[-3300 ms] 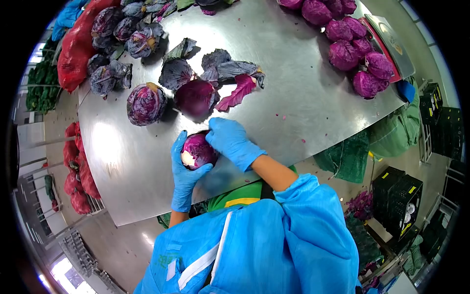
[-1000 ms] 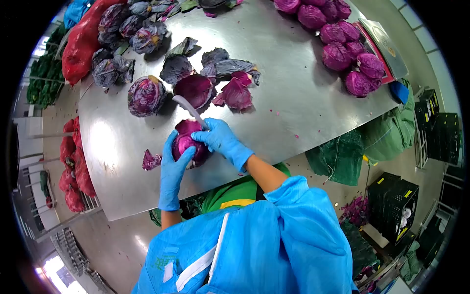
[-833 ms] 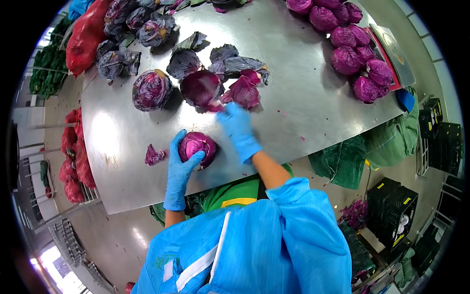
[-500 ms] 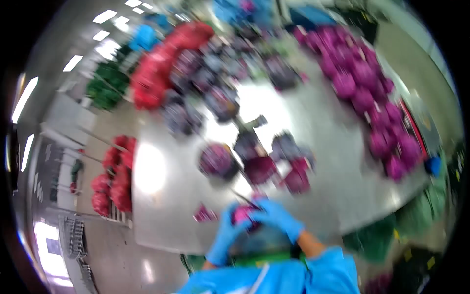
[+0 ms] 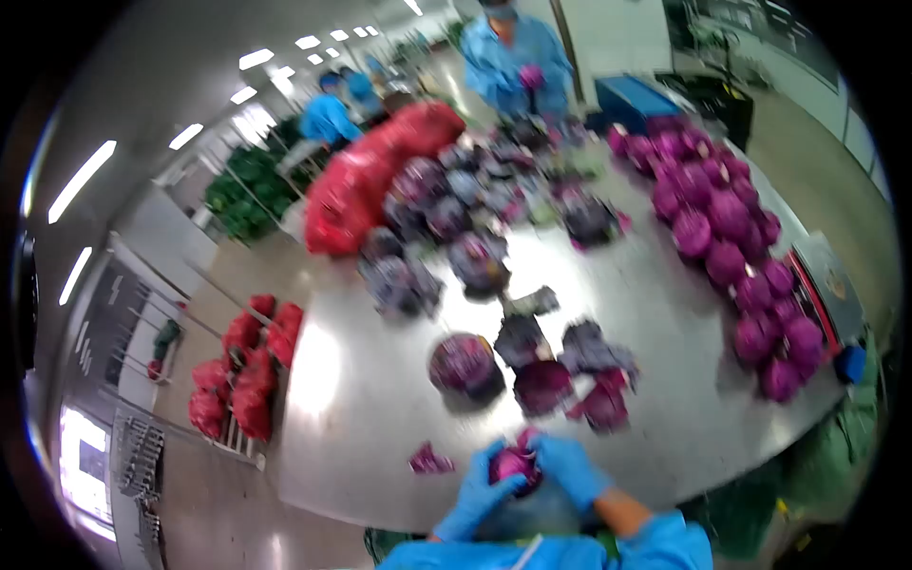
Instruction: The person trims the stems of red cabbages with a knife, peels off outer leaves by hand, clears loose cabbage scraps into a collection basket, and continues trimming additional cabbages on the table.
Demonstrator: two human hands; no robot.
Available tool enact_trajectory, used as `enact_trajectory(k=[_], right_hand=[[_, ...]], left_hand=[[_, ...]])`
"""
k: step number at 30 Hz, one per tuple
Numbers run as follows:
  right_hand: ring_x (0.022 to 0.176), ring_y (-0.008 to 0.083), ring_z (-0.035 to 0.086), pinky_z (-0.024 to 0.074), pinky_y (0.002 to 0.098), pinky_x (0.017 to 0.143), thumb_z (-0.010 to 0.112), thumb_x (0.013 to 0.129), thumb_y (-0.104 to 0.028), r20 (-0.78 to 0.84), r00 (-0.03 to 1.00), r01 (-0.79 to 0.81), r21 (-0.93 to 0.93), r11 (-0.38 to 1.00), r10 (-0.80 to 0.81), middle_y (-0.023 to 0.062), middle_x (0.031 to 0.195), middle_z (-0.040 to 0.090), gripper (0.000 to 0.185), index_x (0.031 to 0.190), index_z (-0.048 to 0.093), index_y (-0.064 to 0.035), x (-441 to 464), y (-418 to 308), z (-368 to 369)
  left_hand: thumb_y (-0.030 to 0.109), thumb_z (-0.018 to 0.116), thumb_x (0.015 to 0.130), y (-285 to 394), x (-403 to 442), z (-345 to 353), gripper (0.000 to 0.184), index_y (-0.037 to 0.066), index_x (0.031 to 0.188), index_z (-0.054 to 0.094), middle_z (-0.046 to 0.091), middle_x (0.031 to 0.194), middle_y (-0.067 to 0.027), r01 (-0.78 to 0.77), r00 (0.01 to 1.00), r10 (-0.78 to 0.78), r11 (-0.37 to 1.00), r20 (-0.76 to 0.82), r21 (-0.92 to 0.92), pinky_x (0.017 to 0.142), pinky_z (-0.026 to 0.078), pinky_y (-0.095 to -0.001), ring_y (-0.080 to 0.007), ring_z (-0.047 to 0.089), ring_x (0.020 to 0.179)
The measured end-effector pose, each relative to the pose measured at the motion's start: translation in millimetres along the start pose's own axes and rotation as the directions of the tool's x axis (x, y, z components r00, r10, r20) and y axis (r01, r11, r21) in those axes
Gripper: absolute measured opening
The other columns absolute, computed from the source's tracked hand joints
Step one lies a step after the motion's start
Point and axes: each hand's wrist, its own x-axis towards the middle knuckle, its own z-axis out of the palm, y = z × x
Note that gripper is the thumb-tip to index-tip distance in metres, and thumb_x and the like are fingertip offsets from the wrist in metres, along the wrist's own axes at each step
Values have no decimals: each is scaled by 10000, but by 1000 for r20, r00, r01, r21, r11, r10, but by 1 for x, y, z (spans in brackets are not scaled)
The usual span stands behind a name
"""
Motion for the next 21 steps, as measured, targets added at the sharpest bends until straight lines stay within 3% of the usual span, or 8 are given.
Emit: enact_trajectory(k=[1, 2, 4, 5, 8, 11, 14, 21], right_hand=[[729, 360, 626, 500, 438, 694, 556, 908, -321, 91, 988, -112, -167, 980, 128, 185, 872, 647, 374, 1174, 600, -63, 10, 15, 5], [685, 371, 597, 474, 457, 660, 525, 923, -371, -61, 980, -184, 105, 977, 191, 193, 824, 631, 360, 1028, 621, -40, 1, 36, 19], [754, 366, 615, 480, 457, 678, 534, 923, -321, -348, 931, -88, 64, 994, 105, 210, 845, 628, 299, 981, 647, -50, 2, 59, 17], [821, 354, 627, 503, 432, 705, 552, 907, -276, -264, 935, -180, 228, 957, 238, 210, 953, 637, 316, 1132, 643, -74, -1, 27, -16], [977, 260, 632, 509, 350, 839, 705, 829, -331, -98, 995, 15, 337, 941, 20, 138, 1077, 629, 478, 1230, 607, -92, -9, -16, -60], [961, 219, 620, 512, 335, 805, 728, 818, -326, 20, 987, 151, 273, 950, -162, 113, 1157, 607, 516, 1263, 593, -103, -12, -28, -31], [960, 265, 623, 507, 341, 825, 699, 834, -379, 4, 995, 94, 377, 921, -103, 121, 1047, 610, 539, 1265, 574, -79, -11, -26, -10], [802, 264, 620, 510, 380, 652, 642, 837, -225, -249, 852, 386, -294, 874, -460, 72, 894, 587, 243, 1045, 609, -106, -10, -26, -9]], left_hand=[[382, 835, 704, 8, -9, -10, 913, 14, 1396, 366, 427, 1354, -163, -17, 997, 17, 1000, 75, -1, 1073, 363, -397, -286, 447, 1252], [356, 843, 695, 3, -16, -12, 905, 33, 1394, 367, 417, 1379, -151, -48, 998, 54, 989, 38, -140, 1082, 352, -405, -288, 427, 1276], [345, 828, 721, 9, -22, -15, 908, 32, 1416, 334, 400, 1401, -164, 18, 999, -30, 924, -26, -383, 1085, 358, -409, -296, 420, 1288], [296, 834, 710, 15, -23, -21, 928, 30, 1436, 319, 378, 1437, -166, 74, 997, -76, 923, 8, -377, 1087, 357, -398, -288, 421, 1295], [251, 831, 689, 19, -11, -22, 940, 22, 1443, 320, 379, 1450, -163, 80, 997, -76, 936, 27, -344, 1088, 357, -379, -271, 421, 1302], [235, 829, 686, 18, -9, -26, 947, 26, 1451, 311, 387, 1444, -158, 111, 994, -100, 921, 50, -373, 1070, 381, -377, -263, 449, 1274], [212, 828, 687, 18, -12, -26, 952, 30, 1457, 299, 389, 1439, -153, 136, 991, -123, 910, 59, -391, 1051, 405, -377, -257, 469, 1252], [196, 828, 683, 15, -13, -20, 957, 58, 1466, 296, 388, 1446, -137, 113, 991, -80, 924, 105, -365, 1061, 397, -375, -255, 462, 1262]])
